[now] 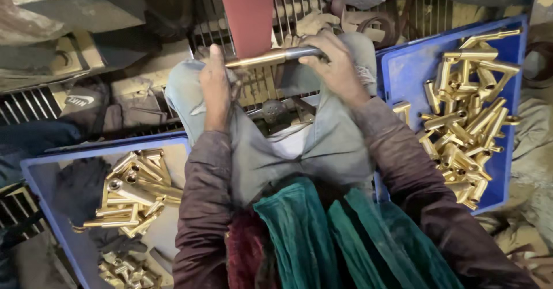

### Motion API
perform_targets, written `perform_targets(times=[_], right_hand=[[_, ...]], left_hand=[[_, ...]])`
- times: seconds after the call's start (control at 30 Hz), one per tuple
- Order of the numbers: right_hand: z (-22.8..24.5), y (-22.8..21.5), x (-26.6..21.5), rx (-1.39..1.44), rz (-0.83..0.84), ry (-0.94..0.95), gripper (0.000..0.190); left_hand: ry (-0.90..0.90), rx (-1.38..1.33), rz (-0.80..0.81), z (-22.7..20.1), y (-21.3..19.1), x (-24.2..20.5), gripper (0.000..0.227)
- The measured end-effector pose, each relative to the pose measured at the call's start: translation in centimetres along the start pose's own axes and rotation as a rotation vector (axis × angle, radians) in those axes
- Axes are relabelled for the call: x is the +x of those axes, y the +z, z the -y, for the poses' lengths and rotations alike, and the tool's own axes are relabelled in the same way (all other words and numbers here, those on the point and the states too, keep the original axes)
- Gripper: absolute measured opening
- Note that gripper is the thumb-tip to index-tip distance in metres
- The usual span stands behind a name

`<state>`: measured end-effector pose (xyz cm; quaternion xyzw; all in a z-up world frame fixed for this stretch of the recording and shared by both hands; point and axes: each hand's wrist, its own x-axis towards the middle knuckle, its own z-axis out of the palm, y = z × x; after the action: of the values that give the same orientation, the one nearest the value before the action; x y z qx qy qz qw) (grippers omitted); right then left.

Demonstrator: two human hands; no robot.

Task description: The person sits on the floor and repeatedly picks up brass-colored metal parts from a blue bin. They press the parts against a rotating grinding wheel to smooth the surfaces, then place the finished parts into a second blue bin. The process is repeated for multiple items.

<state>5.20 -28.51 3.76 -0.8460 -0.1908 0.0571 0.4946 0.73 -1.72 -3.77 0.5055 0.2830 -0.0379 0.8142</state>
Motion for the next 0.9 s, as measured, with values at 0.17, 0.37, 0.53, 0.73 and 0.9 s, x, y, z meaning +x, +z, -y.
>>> perform_targets(times=[0.17,0.37,0.53,0.73,0.9], right_hand=[[-1.5,0.3,1.4,0.076,0.048,0.058,0.026],[-3.1,0.3,3.2,0.582,0.144,0.696,0.022],[-3.1,-0.5,4.1,0.628,0.233,0.907,0.023],[0.2,-0.6,-1.2,0.061,0.032,-0.068,0.026],[1.0,0.1,-0.8,-0.037,-0.074,0.016,0.028]], left_hand=[[-0.029,0.054,-0.081,0.3,1.0,0.9,0.047],[-0.019,0.047,-0.130,1.1,1.0,2.2,0.044],[-0.002,0.094,-0.063,1.1,0.0,2.5,0.061],[-0.088,0.022,0.029,-1.6,0.2,-0.8,0.054],[-0.146,0.076,0.012,-2.0,0.9,-0.2,0.057]])
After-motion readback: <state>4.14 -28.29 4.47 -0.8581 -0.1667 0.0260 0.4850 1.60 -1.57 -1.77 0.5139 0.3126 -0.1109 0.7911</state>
